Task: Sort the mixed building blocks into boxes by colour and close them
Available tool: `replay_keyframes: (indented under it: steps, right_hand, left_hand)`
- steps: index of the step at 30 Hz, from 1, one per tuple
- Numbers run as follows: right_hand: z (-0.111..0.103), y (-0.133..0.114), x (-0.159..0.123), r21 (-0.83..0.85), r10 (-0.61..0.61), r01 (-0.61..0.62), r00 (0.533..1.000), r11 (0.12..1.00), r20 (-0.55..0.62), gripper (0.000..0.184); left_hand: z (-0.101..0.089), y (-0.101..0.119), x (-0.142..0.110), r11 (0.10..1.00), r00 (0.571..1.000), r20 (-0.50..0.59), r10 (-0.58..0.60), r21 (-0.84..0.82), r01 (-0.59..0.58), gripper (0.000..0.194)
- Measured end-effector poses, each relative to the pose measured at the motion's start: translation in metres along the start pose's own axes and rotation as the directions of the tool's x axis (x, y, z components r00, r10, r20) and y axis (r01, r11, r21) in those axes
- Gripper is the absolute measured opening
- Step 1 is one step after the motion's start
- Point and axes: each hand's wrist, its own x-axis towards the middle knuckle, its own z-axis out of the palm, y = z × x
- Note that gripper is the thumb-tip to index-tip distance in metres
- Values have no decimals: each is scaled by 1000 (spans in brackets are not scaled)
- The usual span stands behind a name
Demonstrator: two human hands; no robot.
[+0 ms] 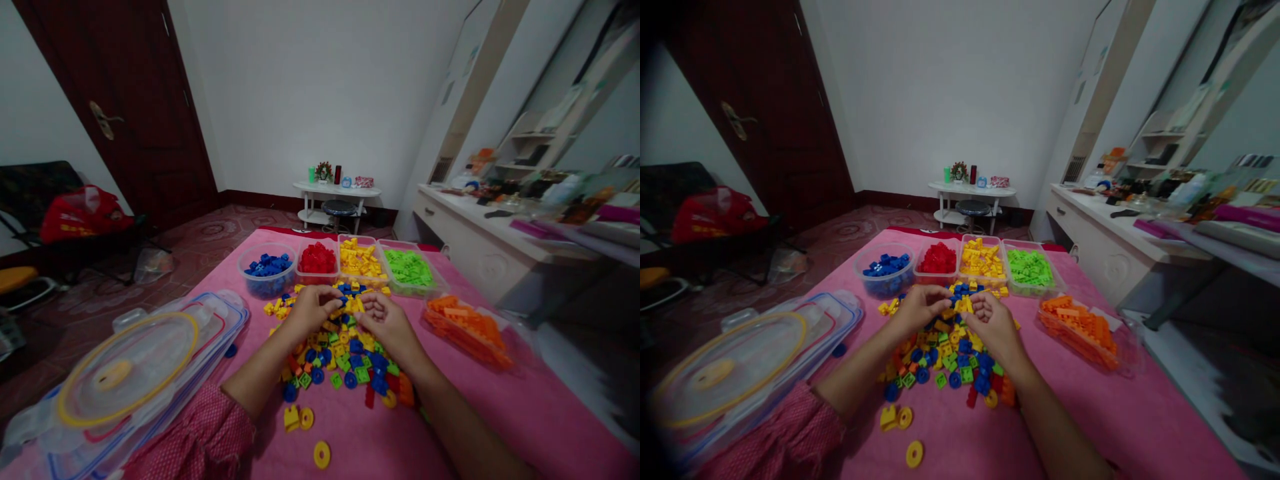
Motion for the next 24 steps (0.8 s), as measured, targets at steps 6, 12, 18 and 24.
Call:
replay_keyframes:
  steps: [6, 12, 18, 24]
  right_hand:
    - [3, -23, -10, 411, 236, -276, 961, 869, 147, 47]
    - [6, -21, -11, 476, 331, -368, 929, 799, 164, 43]
    - [3, -12, -7, 479, 368, -418, 908, 772, 199, 33]
    - [-6, -17, 28, 510, 376, -341, 926, 790, 37, 17]
  left_hand:
    - [17, -5, -1, 953, 997, 52, -49, -297, 62, 24]
    - [25, -7, -5, 955, 996, 89, 9, -297, 18, 29]
    - [15, -5, -5, 986, 995, 95, 43, -167, -27, 26]
    - [-13, -2, 0, 961, 991, 3, 130, 246, -127, 35]
